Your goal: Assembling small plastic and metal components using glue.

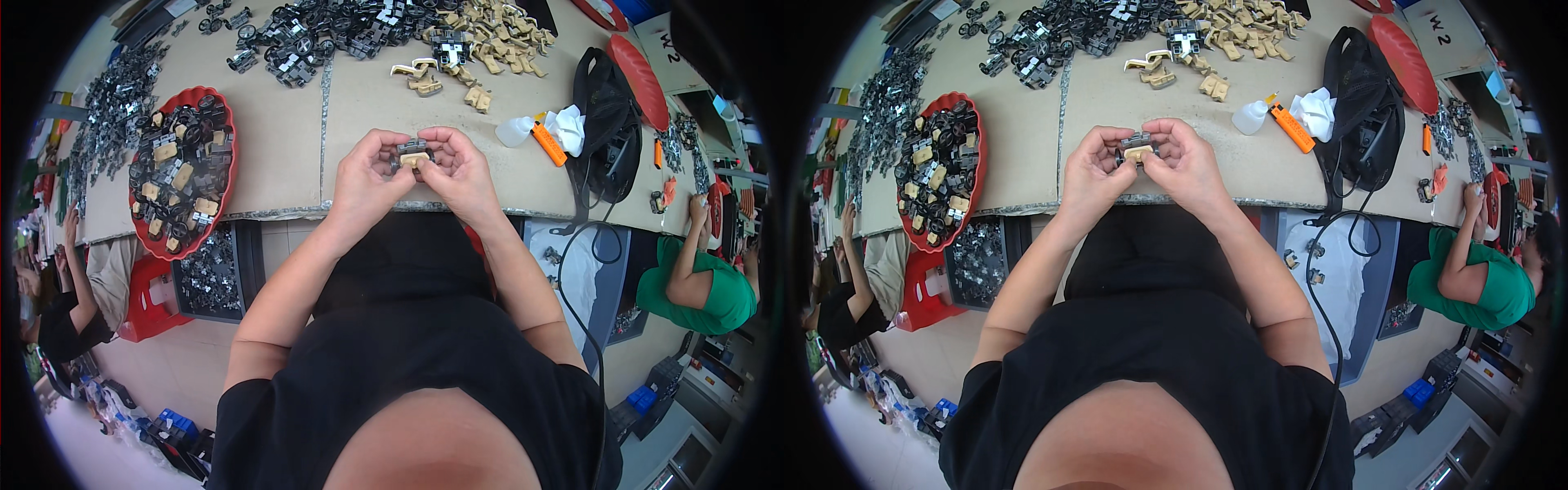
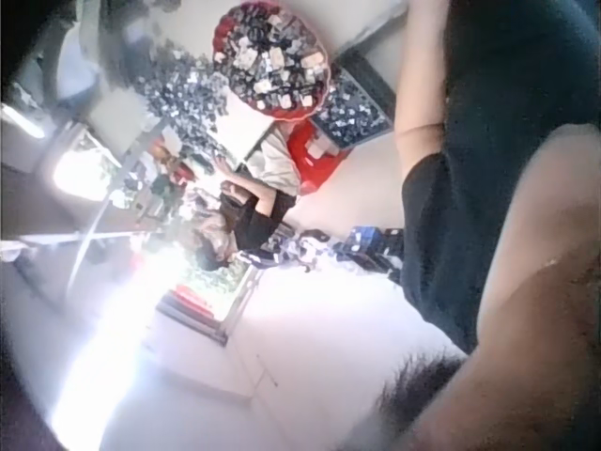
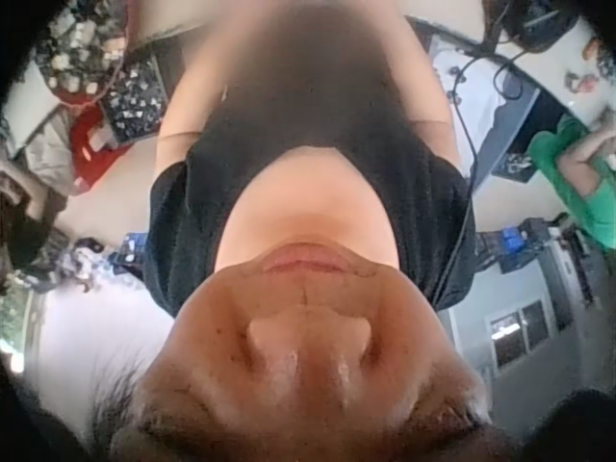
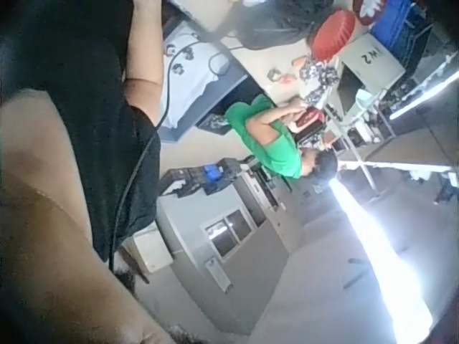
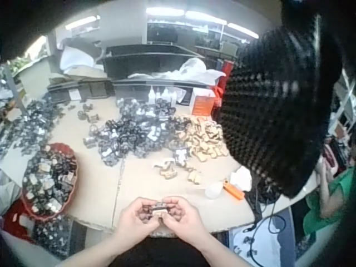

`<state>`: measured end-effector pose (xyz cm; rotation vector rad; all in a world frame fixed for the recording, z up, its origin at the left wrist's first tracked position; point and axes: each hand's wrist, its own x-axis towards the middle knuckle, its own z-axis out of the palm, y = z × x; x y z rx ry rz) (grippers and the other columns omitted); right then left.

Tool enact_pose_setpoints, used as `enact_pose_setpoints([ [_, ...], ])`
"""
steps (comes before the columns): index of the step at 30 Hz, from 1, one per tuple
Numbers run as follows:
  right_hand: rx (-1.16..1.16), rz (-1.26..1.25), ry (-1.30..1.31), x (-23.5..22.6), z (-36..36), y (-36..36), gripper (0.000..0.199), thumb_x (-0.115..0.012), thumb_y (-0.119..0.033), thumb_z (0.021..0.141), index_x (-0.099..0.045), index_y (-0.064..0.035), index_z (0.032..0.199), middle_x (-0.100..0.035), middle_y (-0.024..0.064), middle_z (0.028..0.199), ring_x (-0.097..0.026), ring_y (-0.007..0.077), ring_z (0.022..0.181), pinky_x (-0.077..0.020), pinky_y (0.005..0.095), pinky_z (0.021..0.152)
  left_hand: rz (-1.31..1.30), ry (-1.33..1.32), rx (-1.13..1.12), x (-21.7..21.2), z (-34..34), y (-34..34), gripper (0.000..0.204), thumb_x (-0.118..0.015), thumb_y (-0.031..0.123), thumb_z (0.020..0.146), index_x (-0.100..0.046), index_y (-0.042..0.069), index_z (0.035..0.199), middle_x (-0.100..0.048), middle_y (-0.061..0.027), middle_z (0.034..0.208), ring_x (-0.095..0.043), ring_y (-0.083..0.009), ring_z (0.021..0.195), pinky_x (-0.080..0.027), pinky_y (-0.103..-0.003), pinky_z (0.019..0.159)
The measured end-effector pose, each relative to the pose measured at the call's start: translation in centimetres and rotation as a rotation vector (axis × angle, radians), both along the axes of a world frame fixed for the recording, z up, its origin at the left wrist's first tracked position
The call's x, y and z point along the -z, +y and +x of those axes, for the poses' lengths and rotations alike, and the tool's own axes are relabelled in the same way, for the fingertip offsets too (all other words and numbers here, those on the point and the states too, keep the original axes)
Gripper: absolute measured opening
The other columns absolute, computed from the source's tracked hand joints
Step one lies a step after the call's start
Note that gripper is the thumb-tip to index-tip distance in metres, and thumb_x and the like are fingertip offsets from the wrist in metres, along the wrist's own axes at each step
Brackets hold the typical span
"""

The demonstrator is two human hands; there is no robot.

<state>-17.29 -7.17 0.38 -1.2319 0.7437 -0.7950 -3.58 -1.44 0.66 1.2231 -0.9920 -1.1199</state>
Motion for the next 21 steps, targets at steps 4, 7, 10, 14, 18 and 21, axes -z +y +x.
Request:
enact_pose_setpoints([
  [4, -0.007, 0.000, -0.027, 0.05, -0.01, 0.12, 0.031, -0.056, 0.002, 0.080, -0.047, 0.0027, 0.110, -0.055, 0.0076, 0.096, -0.057, 0.0072, 0.081, -0.0470, 0.0192, 0.067, -0.045, -0.086, -0.022, 0.18, -0.10, 0.04, 0.030, -0.056, -0.007, 0.076, -0.049, -0.002, 0.106, -0.054, -0.0061, 0.096, -0.054, -0.0086, 0.087, -0.046, -0.021, 0.075],
  [7, -0.008, -0.015, -0.018, 0.10, -0.05, 0.25, 0.031, -0.055, 0.003, 0.081, -0.046, 0.0028, 0.110, -0.055, 0.0075, 0.095, -0.056, 0.0065, 0.081, -0.0470, 0.0184, 0.065, -0.030, -0.123, -0.035, 0.27, -0.19, 0.11, 0.030, -0.056, -0.007, 0.077, -0.050, -0.002, 0.106, -0.054, -0.0061, 0.097, -0.055, -0.0086, 0.086, -0.046, -0.021, 0.076],
  [10, 0.004, -0.025, -0.012, -0.03, 0.03, 0.41, 0.030, -0.055, 0.003, 0.081, -0.047, 0.0025, 0.109, -0.055, 0.0070, 0.095, -0.056, 0.0058, 0.079, -0.0466, 0.0177, 0.064, -0.040, -0.118, -0.061, 0.43, -0.26, 0.08, 0.029, -0.058, -0.005, 0.076, -0.051, -0.002, 0.104, -0.055, -0.0068, 0.096, -0.056, -0.0090, 0.084, -0.048, -0.022, 0.073],
  [14, 0.027, -0.029, -0.008, 0.26, 0.15, 0.53, 0.029, -0.055, 0.004, 0.080, -0.047, 0.0022, 0.107, -0.056, 0.0070, 0.094, -0.056, 0.0057, 0.079, -0.0464, 0.0175, 0.063, -0.083, -0.050, -0.082, 0.53, -0.37, -0.01, 0.027, -0.062, -0.003, 0.074, -0.055, -0.003, 0.100, -0.057, -0.0074, 0.095, -0.058, -0.0098, 0.079, -0.050, -0.022, 0.067],
  [18, 0.050, -0.036, 0.018, 0.21, 0.34, 0.50, 0.030, -0.056, 0.004, 0.079, -0.046, 0.0022, 0.107, -0.057, 0.0075, 0.093, -0.057, 0.0058, 0.079, -0.0463, 0.0174, 0.062, -0.055, -0.045, -0.057, 0.51, -0.20, -0.20, 0.028, -0.061, -0.004, 0.074, -0.054, -0.004, 0.101, -0.057, -0.0071, 0.096, -0.058, -0.0103, 0.081, -0.050, -0.023, 0.069],
  [21, 0.062, -0.036, 0.006, 0.45, 0.32, 0.50, 0.031, -0.056, 0.004, 0.078, -0.046, 0.0028, 0.108, -0.057, 0.0079, 0.094, -0.057, 0.0060, 0.079, -0.0464, 0.0176, 0.062, -0.057, -0.029, -0.071, 0.56, -0.30, -0.16, 0.029, -0.061, -0.004, 0.074, -0.054, -0.004, 0.103, -0.056, -0.0079, 0.097, -0.058, -0.0109, 0.083, -0.051, -0.023, 0.071],
])
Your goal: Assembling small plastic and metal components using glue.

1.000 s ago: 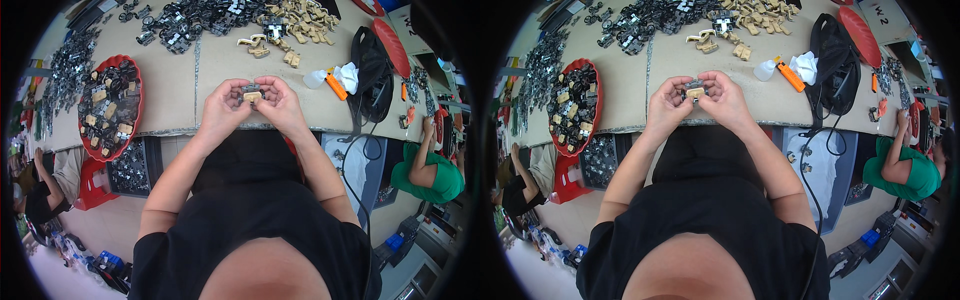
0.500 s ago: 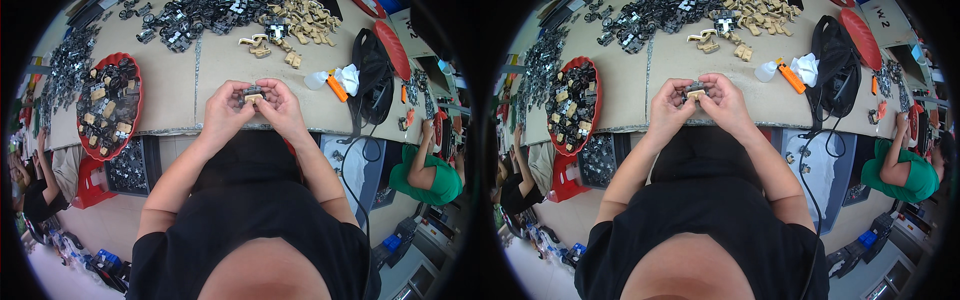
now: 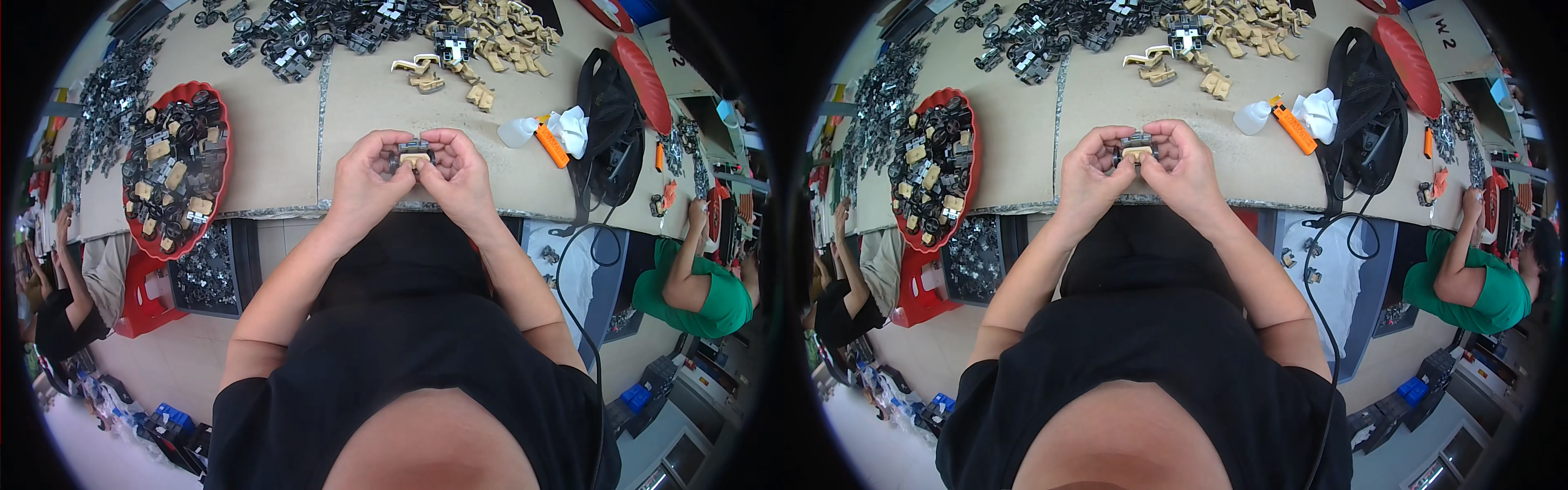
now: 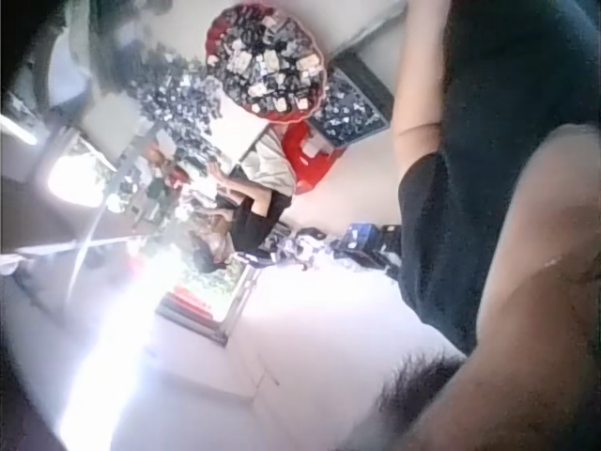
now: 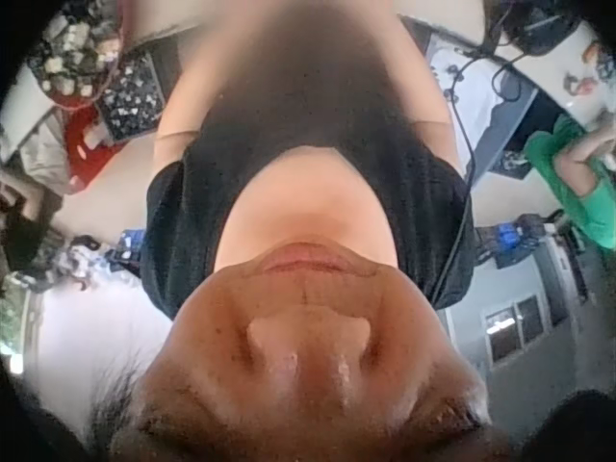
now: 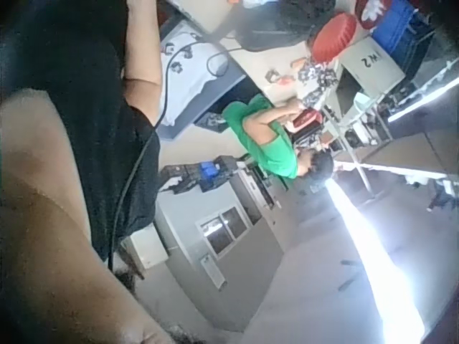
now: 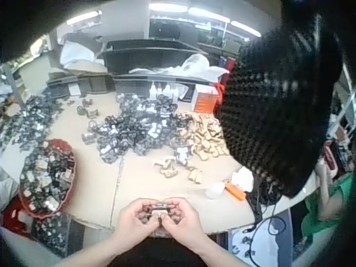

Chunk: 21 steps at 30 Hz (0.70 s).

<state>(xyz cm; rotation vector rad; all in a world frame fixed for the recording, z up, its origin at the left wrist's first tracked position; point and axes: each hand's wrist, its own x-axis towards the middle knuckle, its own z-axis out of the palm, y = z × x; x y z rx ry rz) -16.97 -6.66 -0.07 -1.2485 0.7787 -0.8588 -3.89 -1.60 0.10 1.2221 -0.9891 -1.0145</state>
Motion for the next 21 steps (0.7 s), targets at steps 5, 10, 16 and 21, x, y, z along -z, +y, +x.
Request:
enact_pose_setpoints([
  [5, -0.022, 0.011, -0.017, -0.28, -0.12, -0.05, 0.034, -0.056, 0.005, 0.078, -0.045, 0.0042, 0.110, -0.056, 0.0083, 0.096, -0.056, 0.0063, 0.079, -0.0466, 0.0182, 0.063, 0.033, -0.047, 0.065, -0.34, 0.33, 0.28, 0.034, -0.056, -0.006, 0.078, -0.048, -0.005, 0.111, -0.055, -0.0071, 0.100, -0.055, -0.0100, 0.089, -0.047, -0.023, 0.080],
  [10, -0.030, 0.019, -0.019, 0.01, -0.20, 0.08, 0.036, -0.056, 0.005, 0.077, -0.045, 0.0047, 0.111, -0.055, 0.0085, 0.098, -0.056, 0.0066, 0.081, -0.0469, 0.0185, 0.066, 0.074, -0.029, 0.084, -0.39, 0.51, 0.31, 0.036, -0.055, -0.007, 0.077, -0.047, -0.005, 0.113, -0.054, -0.0076, 0.099, -0.055, -0.0095, 0.088, -0.047, -0.022, 0.079],
  [16, -0.019, -0.003, 0.014, 0.10, -0.11, 0.06, 0.038, -0.055, 0.006, 0.078, -0.044, 0.0055, 0.114, -0.055, 0.0098, 0.101, -0.057, 0.0084, 0.084, -0.0474, 0.0193, 0.069, 0.109, 0.000, 0.086, -0.63, 0.55, 0.39, 0.039, -0.055, -0.007, 0.077, -0.047, -0.006, 0.115, -0.055, -0.0067, 0.096, -0.056, -0.0088, 0.087, -0.047, -0.021, 0.077],
  [21, -0.040, 0.019, -0.022, -0.45, -0.27, 0.09, 0.038, -0.055, 0.006, 0.078, -0.044, 0.0057, 0.115, -0.054, 0.0100, 0.101, -0.057, 0.0098, 0.086, -0.0476, 0.0200, 0.071, 0.041, -0.036, 0.075, -0.19, 0.55, 0.46, 0.038, -0.055, -0.007, 0.077, -0.048, -0.006, 0.114, -0.055, -0.0064, 0.096, -0.056, -0.0083, 0.086, -0.047, -0.020, 0.076],
])
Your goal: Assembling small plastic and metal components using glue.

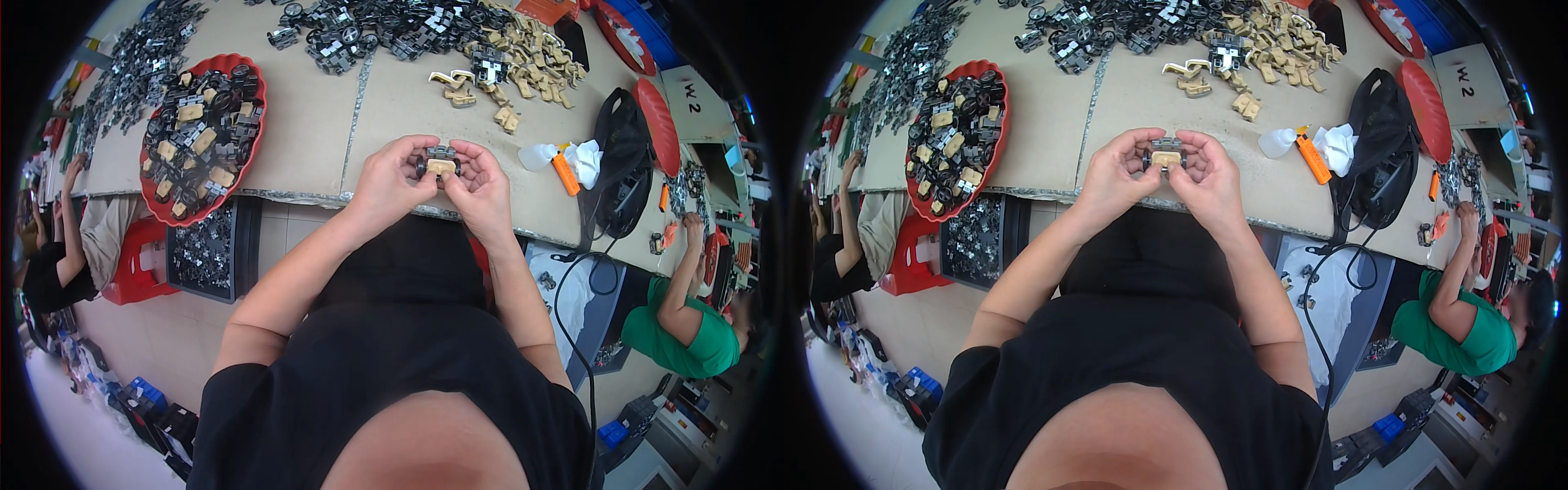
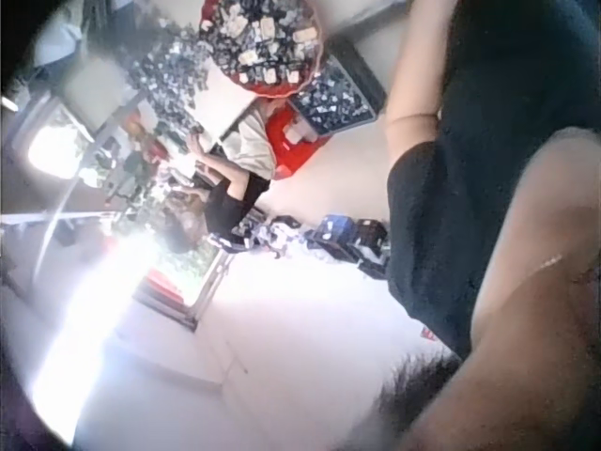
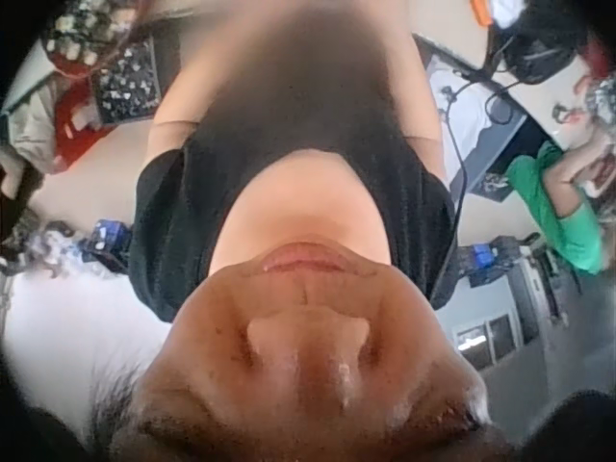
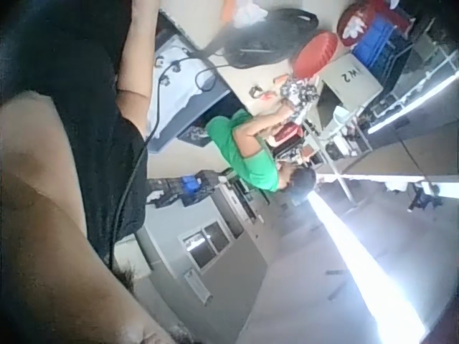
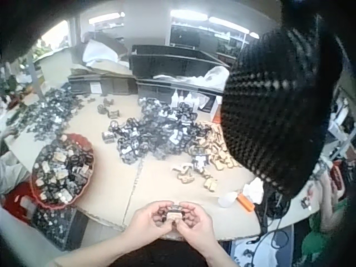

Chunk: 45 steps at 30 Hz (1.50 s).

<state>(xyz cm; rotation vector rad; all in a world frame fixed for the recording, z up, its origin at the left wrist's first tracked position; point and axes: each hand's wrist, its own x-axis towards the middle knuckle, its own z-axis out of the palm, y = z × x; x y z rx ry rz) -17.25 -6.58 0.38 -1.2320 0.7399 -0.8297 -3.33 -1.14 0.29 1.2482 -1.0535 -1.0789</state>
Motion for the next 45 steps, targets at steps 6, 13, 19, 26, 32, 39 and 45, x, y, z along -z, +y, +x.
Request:
enact_pose_setpoints([
  [6, 0.012, -0.024, 0.017, 0.2, 0.3, -0.1, 0.037, -0.054, 0.006, 0.078, -0.044, 0.0057, 0.114, -0.054, 0.0102, 0.101, -0.056, 0.0113, 0.088, -0.0478, 0.0218, 0.074, 0.051, -0.068, 0.014, -0.2, 0.3, -0.2, 0.039, -0.056, -0.006, 0.076, -0.048, -0.004, 0.114, -0.055, -0.0061, 0.095, -0.057, -0.0087, 0.085, -0.048, -0.021, 0.074],
  [13, 0.028, -0.119, 0.068, 0.1, 0.1, 0.2, 0.032, -0.052, 0.005, 0.081, -0.044, 0.0051, 0.112, -0.053, 0.0111, 0.103, -0.055, 0.0146, 0.094, -0.0460, 0.0229, 0.078, -0.038, -0.053, -0.012, 0.3, -0.1, -0.1, 0.032, -0.059, -0.002, 0.075, -0.052, -0.001, 0.107, -0.056, -0.0056, 0.088, -0.056, -0.0093, 0.079, -0.049, -0.023, 0.069],
  [19, 0.038, -0.102, 0.104, -0.3, 0.3, 0.2, 0.035, -0.055, 0.004, 0.080, -0.043, 0.0031, 0.113, -0.052, 0.0066, 0.096, -0.053, 0.0096, 0.086, -0.0452, 0.0205, 0.074, -0.034, -0.158, -0.058, -0.5, 0.1, 0.2, 0.027, -0.059, 0.001, 0.074, -0.057, 0.000, 0.100, -0.055, -0.0035, 0.078, -0.052, -0.0069, 0.069, -0.046, -0.021, 0.061],
  [26, 0.051, -0.124, 0.036, -0.9, 0.8, 1.0, 0.036, -0.054, -0.003, 0.084, -0.041, 0.0044, 0.117, -0.051, 0.0126, 0.106, -0.055, 0.0142, 0.091, -0.0466, 0.0249, 0.078, -0.148, -0.361, -0.358, -2.6, 3.3, 1.7, 0.036, -0.063, 0.009, 0.075, -0.050, 0.003, 0.108, -0.059, -0.0102, 0.087, -0.058, -0.0206, 0.072, -0.048, -0.031, 0.065],
  [32, 0.023, -0.092, 0.032, -0.1, 0.5, 0.7, 0.038, -0.055, -0.002, 0.083, -0.041, 0.0035, 0.118, -0.051, 0.0118, 0.107, -0.053, 0.0098, 0.085, -0.0442, 0.0228, 0.077, -0.222, -1.520, -0.796, -8.5, 14.2, 4.8, 0.028, -0.066, 0.013, 0.070, -0.059, 0.006, 0.097, -0.059, -0.0080, 0.086, -0.053, -0.0247, 0.080, -0.041, -0.036, 0.075],
  [39, 0.014, -0.119, 0.038, 1.1, 0.0, 0.2, 0.032, -0.054, -0.003, 0.084, -0.044, 0.0042, 0.114, -0.054, 0.0100, 0.100, -0.054, 0.0089, 0.081, -0.0448, 0.0223, 0.075, 0.086, -1.913, -0.617, -7.1, 17.2, 3.5, 0.036, -0.059, 0.027, 0.079, -0.057, 0.014, 0.112, -0.057, -0.0073, 0.107, -0.048, -0.0246, 0.103, -0.033, -0.041, 0.087],
  [45, 0.011, -0.078, -0.021, 0.6, -0.1, 0.2, 0.026, -0.053, -0.004, 0.085, -0.047, 0.0036, 0.109, -0.055, 0.0095, 0.099, -0.056, 0.0110, 0.080, -0.0469, 0.0247, 0.072, -0.063, -1.832, -0.630, -7.1, 17.7, 4.5, 0.035, -0.062, 0.025, 0.077, -0.059, 0.011, 0.109, -0.056, -0.0102, 0.108, -0.048, -0.0262, 0.104, -0.035, -0.041, 0.085],
])
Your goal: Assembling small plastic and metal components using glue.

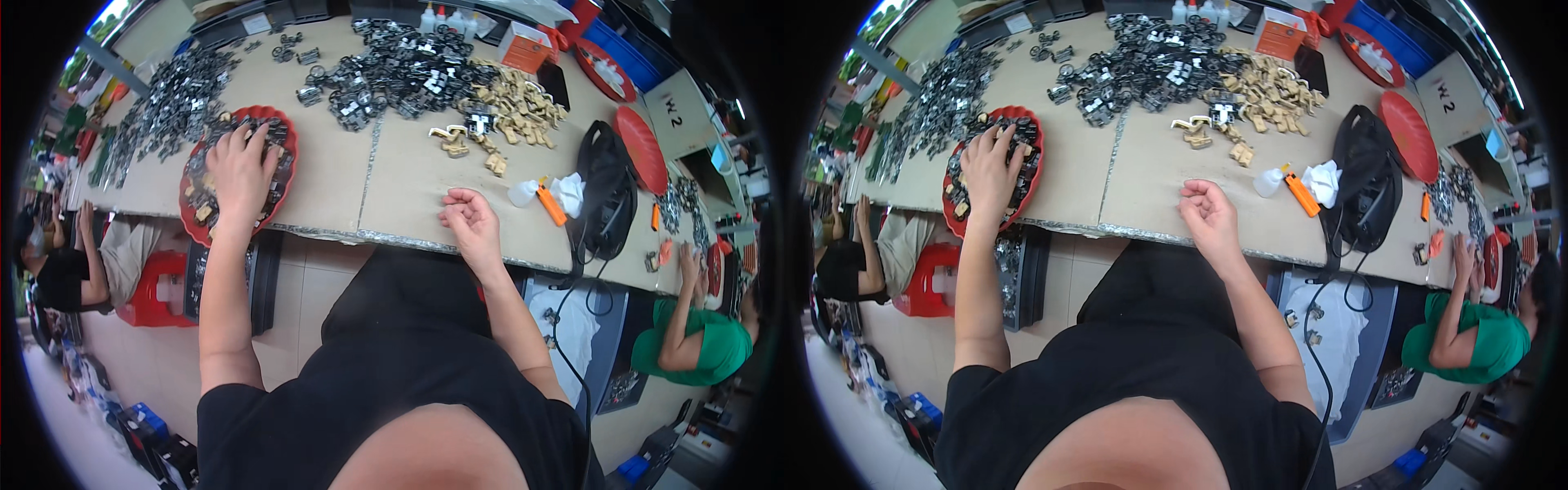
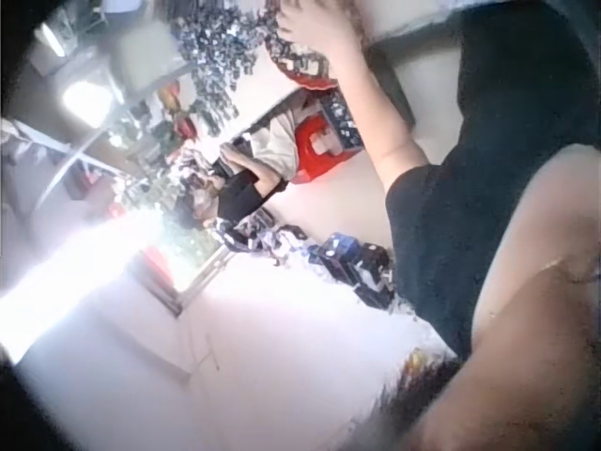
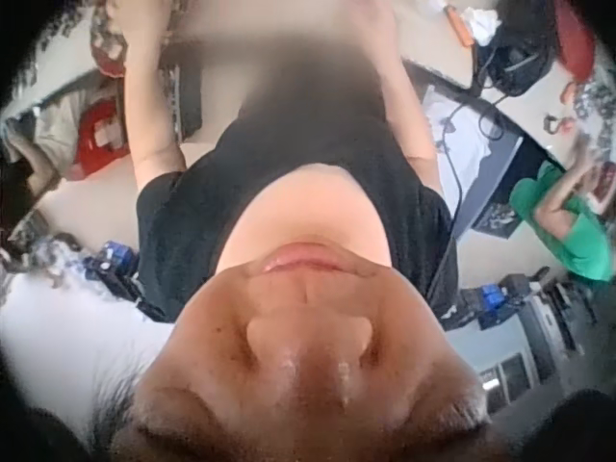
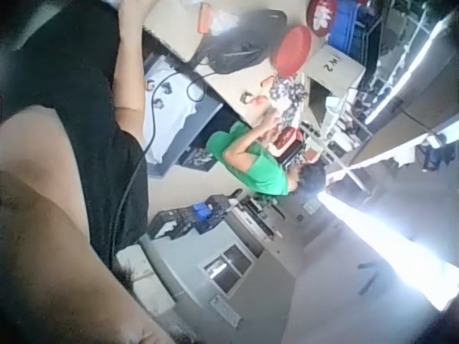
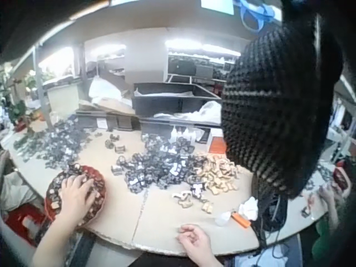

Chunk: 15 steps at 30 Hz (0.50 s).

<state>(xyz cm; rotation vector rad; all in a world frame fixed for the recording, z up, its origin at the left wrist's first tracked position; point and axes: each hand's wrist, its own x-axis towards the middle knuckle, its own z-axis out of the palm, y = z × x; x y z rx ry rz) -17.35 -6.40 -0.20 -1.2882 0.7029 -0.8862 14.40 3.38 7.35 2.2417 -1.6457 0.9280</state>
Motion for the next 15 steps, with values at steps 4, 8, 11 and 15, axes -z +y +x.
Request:
enact_pose_setpoints([
  [4, 0.028, 0.036, 0.000, -0.2, -1.2, 1.1, 0.023, -0.052, -0.002, 0.085, -0.048, 0.0032, 0.108, -0.055, 0.0094, 0.098, -0.057, 0.0102, 0.083, -0.0469, 0.0219, 0.072, -0.228, 0.106, 0.097, -1.8, -0.4, 2.4, 0.031, -0.062, 0.016, 0.077, -0.059, 0.008, 0.107, -0.056, -0.0120, 0.107, -0.049, -0.0286, 0.102, -0.036, -0.039, 0.086],
  [8, 0.072, 0.014, 0.034, -0.7, -3.5, 3.7, 0.020, -0.053, -0.002, 0.086, -0.050, 0.0029, 0.105, -0.058, 0.0072, 0.089, -0.059, 0.0115, 0.077, -0.0482, 0.0231, 0.067, -0.558, 0.203, -0.255, -1.4, 2.0, 7.5, 0.035, -0.057, 0.014, 0.080, -0.052, 0.003, 0.113, -0.056, -0.0146, 0.102, -0.052, -0.0282, 0.097, -0.038, -0.038, 0.085],
  [11, -0.308, 0.254, 0.155, -1.5, -7.2, 5.3, 0.018, -0.054, -0.002, 0.084, -0.052, 0.0014, 0.102, -0.059, 0.0060, 0.085, -0.059, 0.0110, 0.068, -0.0489, 0.0222, 0.058, -0.672, 0.849, -0.407, 1.9, 5.5, 12.5, 0.043, -0.055, 0.021, 0.084, -0.043, 0.000, 0.120, -0.056, -0.0128, 0.092, -0.058, -0.0239, 0.079, -0.046, -0.036, 0.070],
  [15, -0.669, 0.535, 0.527, 2.0, -15.6, 5.8, 0.019, -0.057, -0.006, 0.082, -0.055, -0.0007, 0.100, -0.059, 0.0050, 0.082, -0.059, 0.0102, 0.066, -0.0500, 0.0222, 0.053, -0.570, 1.787, -0.180, 2.8, 4.1, 14.3, 0.044, -0.055, 0.026, 0.085, -0.043, 0.001, 0.119, -0.059, -0.0104, 0.090, -0.060, -0.0194, 0.059, -0.051, -0.027, 0.047],
])
